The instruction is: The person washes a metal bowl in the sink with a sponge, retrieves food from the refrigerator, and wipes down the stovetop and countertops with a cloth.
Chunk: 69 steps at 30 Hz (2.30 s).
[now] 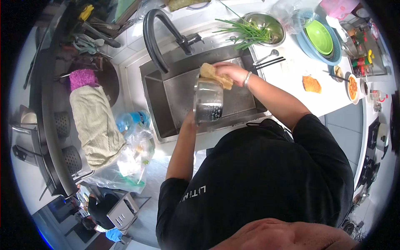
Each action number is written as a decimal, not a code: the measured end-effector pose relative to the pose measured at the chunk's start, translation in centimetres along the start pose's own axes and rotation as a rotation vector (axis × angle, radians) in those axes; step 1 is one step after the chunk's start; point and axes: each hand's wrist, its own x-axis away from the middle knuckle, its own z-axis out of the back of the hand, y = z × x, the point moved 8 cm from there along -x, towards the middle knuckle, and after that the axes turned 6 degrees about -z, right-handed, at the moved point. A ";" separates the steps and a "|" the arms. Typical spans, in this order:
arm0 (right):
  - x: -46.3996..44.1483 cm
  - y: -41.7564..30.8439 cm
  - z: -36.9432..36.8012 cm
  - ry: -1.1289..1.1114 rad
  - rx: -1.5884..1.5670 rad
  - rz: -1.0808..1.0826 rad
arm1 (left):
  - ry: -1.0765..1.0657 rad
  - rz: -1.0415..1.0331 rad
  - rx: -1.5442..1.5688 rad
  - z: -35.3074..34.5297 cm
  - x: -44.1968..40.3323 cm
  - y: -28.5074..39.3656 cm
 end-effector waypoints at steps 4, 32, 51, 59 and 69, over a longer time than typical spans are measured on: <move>-2.0 6.3 0.2 -0.094 -0.219 -0.263 | -0.218 -0.227 0.225 -1.6 -0.9 1.6; 1.7 6.7 -0.7 0.266 -0.142 -0.061 | 0.579 -0.399 -0.473 8.8 -0.7 -0.4; -1.9 8.9 3.7 0.286 0.364 -0.102 | 0.663 -0.306 -1.018 12.4 0.5 -0.3; 0.6 4.3 -1.2 0.160 0.906 0.222 | 0.781 -0.314 -1.174 16.6 3.9 2.1; -6.4 -2.8 -7.4 -0.102 0.648 0.172 | 0.785 -0.188 -0.838 13.8 1.3 1.4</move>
